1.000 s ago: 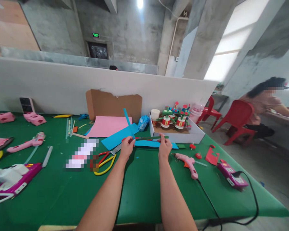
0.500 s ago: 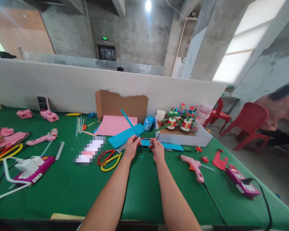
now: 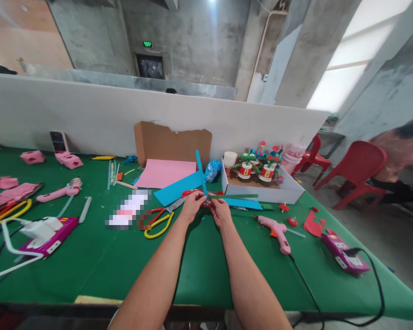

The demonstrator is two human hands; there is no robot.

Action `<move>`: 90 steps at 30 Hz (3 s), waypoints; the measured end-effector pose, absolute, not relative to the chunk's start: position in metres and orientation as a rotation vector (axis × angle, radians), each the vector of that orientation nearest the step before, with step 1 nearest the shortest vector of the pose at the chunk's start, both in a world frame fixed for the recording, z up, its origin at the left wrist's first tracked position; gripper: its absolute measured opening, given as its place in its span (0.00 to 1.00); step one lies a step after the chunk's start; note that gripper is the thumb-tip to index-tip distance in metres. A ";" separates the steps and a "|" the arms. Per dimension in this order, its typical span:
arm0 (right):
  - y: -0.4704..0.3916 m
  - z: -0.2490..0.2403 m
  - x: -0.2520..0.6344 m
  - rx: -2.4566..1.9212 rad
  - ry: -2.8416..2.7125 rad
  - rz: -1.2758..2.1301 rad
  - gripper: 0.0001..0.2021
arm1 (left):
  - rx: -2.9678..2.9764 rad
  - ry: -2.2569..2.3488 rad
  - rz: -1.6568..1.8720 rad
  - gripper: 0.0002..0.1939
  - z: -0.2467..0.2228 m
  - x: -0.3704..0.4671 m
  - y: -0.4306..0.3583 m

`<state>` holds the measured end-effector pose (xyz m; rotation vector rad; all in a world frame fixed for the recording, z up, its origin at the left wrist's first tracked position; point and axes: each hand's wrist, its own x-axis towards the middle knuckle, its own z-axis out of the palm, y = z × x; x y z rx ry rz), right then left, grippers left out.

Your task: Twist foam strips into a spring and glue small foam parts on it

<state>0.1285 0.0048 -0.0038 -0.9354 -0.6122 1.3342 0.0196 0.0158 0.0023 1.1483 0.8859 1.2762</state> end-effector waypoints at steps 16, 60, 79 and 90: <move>0.005 -0.005 0.125 -0.904 -0.601 1.324 0.10 | 1.109 0.926 1.307 0.17 0.000 0.021 0.018; 0.004 -0.006 0.122 -1.156 -0.914 1.092 0.18 | 0.950 0.955 1.379 0.18 0.001 0.015 0.020; 0.006 -0.006 0.128 -0.948 -0.774 1.217 0.12 | 1.000 0.932 1.339 0.16 -0.001 0.020 0.019; 0.011 -0.011 0.138 -0.793 -0.469 1.440 0.09 | 0.956 0.857 1.302 0.17 0.000 0.018 0.019</move>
